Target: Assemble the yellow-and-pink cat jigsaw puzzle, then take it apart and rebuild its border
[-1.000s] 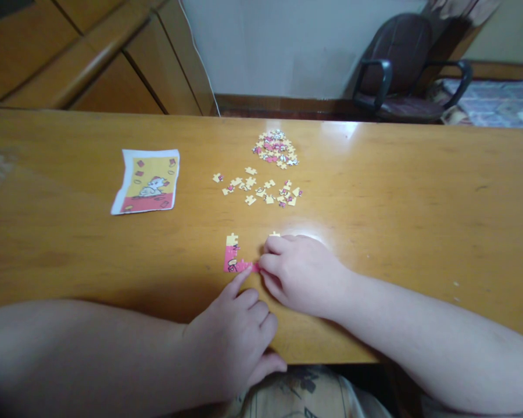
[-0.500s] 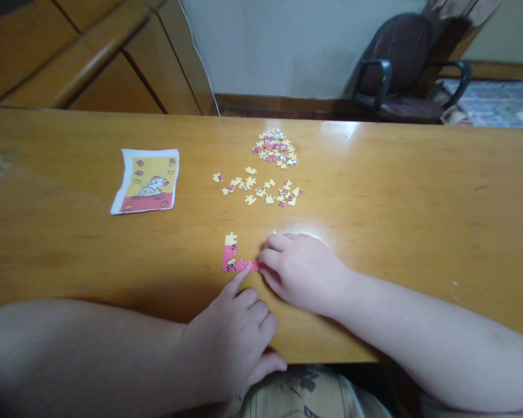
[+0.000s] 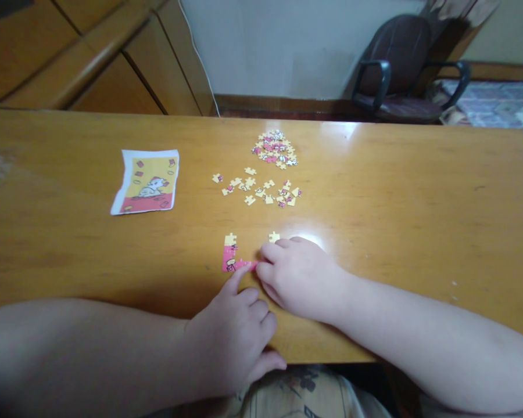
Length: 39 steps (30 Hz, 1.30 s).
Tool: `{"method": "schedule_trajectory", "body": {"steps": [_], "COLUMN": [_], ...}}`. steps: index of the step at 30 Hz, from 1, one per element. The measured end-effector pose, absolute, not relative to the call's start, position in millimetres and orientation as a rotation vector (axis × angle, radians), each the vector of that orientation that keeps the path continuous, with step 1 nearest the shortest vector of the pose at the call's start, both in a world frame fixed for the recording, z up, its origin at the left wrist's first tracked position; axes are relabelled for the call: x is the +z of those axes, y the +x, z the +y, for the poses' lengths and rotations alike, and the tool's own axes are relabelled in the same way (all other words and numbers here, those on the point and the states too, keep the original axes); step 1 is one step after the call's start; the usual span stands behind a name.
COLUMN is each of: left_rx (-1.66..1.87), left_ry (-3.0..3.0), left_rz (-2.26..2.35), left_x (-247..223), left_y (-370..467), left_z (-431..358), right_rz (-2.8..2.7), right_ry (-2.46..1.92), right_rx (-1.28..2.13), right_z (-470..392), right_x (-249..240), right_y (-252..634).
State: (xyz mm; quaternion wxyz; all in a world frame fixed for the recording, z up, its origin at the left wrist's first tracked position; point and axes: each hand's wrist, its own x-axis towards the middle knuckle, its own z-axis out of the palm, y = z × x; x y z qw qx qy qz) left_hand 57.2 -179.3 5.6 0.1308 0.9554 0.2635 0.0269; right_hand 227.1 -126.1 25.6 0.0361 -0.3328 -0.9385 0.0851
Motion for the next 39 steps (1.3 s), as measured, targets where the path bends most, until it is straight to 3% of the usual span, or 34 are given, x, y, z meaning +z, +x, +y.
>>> {"method": "schedule_trajectory", "body": {"steps": [23,39], "left_rx": [0.350,0.283], "left_ry": [2.828,2.834], "left_rz": [0.736,0.728], "left_x": [11.0,18.1], "left_y": [53.5,54.5], "left_z": [-178.5,-178.0], "right_rz": [-2.776,-2.776], "right_ry": [-0.941,-1.174], "right_rx": [0.294,0.374], "right_z": [-121.8,-107.9], "right_x": [13.8,18.8], "right_y": [228.9,240.2]}}
